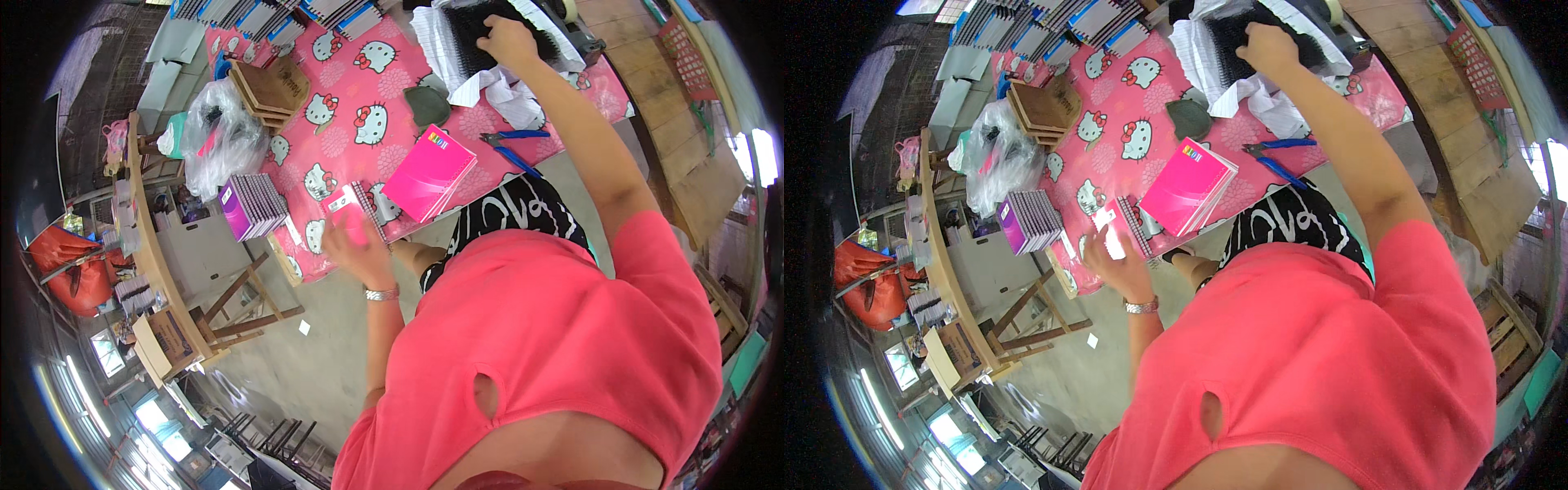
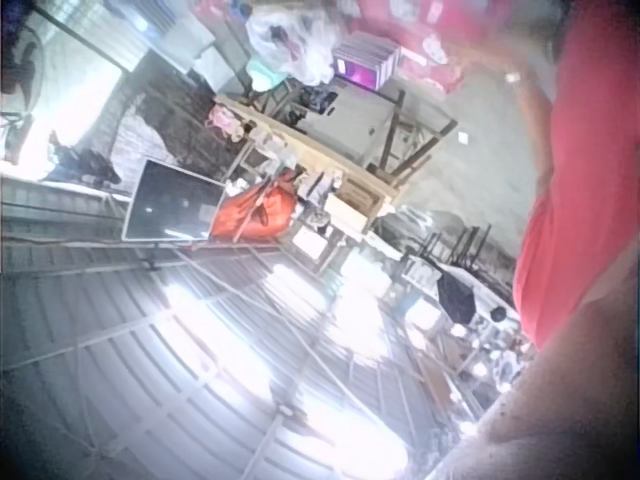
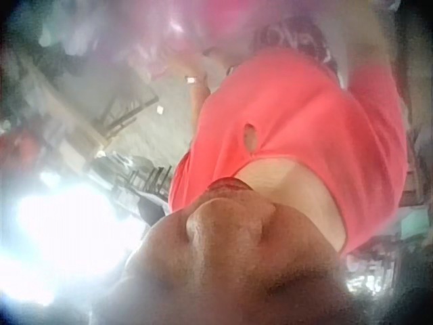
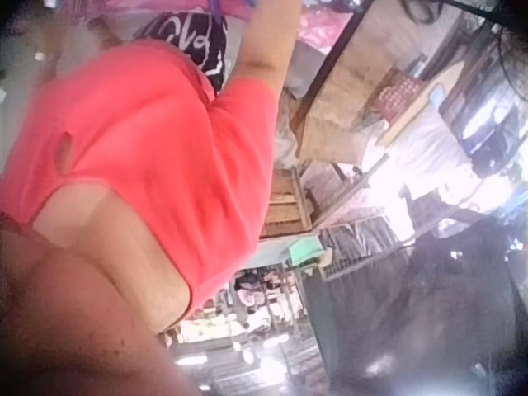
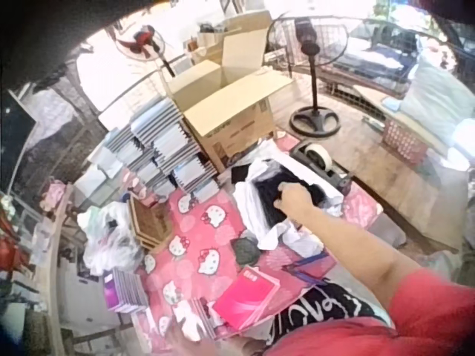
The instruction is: The person takes pink covers and paper stacks from boxes, aligns them, and inserts a spiral binding coil through the holes by hand.
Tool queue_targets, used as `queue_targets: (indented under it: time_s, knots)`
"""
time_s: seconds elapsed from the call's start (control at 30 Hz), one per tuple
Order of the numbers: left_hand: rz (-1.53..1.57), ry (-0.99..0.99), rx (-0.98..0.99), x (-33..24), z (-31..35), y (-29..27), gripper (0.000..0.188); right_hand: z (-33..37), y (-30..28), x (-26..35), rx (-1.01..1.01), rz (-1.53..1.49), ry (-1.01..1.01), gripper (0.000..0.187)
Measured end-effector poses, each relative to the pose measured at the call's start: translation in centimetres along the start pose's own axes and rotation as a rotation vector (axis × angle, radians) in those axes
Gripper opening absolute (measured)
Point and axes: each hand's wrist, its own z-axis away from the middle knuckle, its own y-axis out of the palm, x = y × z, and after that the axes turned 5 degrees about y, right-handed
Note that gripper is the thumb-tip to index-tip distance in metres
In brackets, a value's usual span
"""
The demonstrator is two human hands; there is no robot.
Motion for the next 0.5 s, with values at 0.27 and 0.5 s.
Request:
queue_targets:
  time_s: [0.27, 0.5]
  knots:
    - [0.05, 0.618, 0.469, -8.9, -2.1, 2.2, 0.034, -0.7, -0.9, 1.4, -0.023, 0.083, -0.046, 0.028]
    - [0.177, 0.593, 0.519, -7.3, -5.2, -1.8, 0.036, 5.1, -7.6, 4.9, 0.277, -0.461, -0.655, 0.032]
